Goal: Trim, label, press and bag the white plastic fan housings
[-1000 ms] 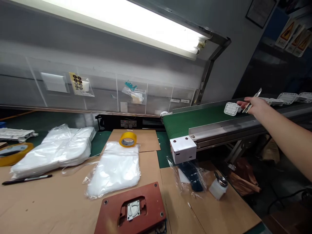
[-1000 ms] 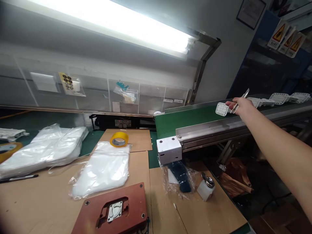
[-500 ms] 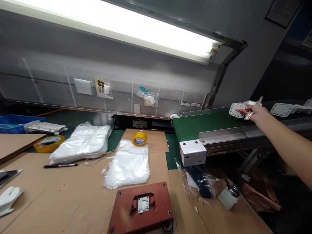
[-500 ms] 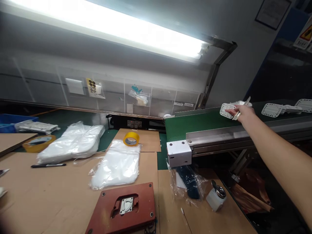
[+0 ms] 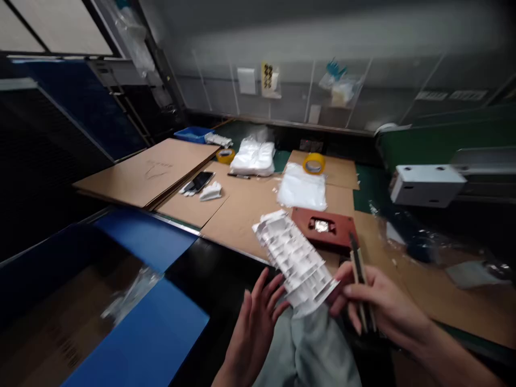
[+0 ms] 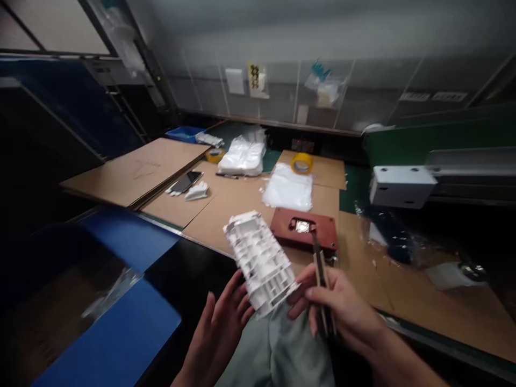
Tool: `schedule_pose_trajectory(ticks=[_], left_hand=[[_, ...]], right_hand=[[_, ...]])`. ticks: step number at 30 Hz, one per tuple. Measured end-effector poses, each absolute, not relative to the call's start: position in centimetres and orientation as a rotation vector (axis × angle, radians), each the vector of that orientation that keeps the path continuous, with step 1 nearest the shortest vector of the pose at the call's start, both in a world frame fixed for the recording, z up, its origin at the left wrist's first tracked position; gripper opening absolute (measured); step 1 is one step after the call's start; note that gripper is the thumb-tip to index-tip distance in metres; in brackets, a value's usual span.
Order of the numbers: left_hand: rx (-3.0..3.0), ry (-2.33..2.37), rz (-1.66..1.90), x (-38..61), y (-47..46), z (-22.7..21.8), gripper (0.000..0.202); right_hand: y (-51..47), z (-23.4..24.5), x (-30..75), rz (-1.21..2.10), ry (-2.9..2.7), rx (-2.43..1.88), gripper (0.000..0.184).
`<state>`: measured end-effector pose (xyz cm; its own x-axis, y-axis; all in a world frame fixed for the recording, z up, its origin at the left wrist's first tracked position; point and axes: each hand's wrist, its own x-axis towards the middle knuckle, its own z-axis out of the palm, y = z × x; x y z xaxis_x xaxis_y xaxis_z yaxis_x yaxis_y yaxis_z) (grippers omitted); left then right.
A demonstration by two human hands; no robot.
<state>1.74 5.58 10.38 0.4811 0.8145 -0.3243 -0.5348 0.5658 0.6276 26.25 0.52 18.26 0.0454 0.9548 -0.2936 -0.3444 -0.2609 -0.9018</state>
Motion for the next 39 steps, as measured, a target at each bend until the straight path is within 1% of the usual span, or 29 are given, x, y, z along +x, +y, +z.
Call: schedule_pose_trajectory(ticks=[2, 4, 6, 8, 12, 18, 24, 33, 39], left_hand=[[0.288, 0.569, 0.791, 1.1, 4.9, 10.3, 0.079], [0.175, 0.520, 0.691, 0.1, 3.8, 10.0, 0.086], [0.106, 0.492, 0.665, -1.0, 2.5, 9.5, 0.086], [0.046, 0.473, 0.630, -1.7, 1.3, 9.1, 0.089], [-0.102, 0.451, 0.495, -1.7, -0.1, 8.8, 0.093], [-0.180, 0.406, 0.418, -0.4, -1.1, 8.4, 0.091], [-0.257, 0.300, 0.425, 0.0, -1.8, 7.1, 0.092], [-0.320, 0.342, 0.401, -0.2, -1.2, 6.3, 0.088], [-0.317, 0.370, 0.359, -0.1, -1.2, 6.2, 0.096]], right_hand=[[-1.8, 14.5, 22.0, 1.799, -0.713, -1.114, 0.025], [-3.8, 11.7, 20.0, 1.956, -0.717, -1.122, 0.030], [-5.4, 9.8, 19.6, 1.925, -0.697, -1.209, 0.033], [-6.2, 8.7, 19.7, 1.765, -0.625, -1.311, 0.030], [-6.1, 8.6, 19.2, 1.525, -0.524, -1.432, 0.024], [-4.5, 9.0, 17.8, 1.435, -0.520, -1.539, 0.022], [-4.8, 8.5, 17.4, 1.542, -0.391, -1.511, 0.027], [-4.5, 8.0, 16.4, 1.584, -0.291, -1.398, 0.020], [-4.3, 8.1, 16.4, 1.622, -0.287, -1.382, 0.018]])
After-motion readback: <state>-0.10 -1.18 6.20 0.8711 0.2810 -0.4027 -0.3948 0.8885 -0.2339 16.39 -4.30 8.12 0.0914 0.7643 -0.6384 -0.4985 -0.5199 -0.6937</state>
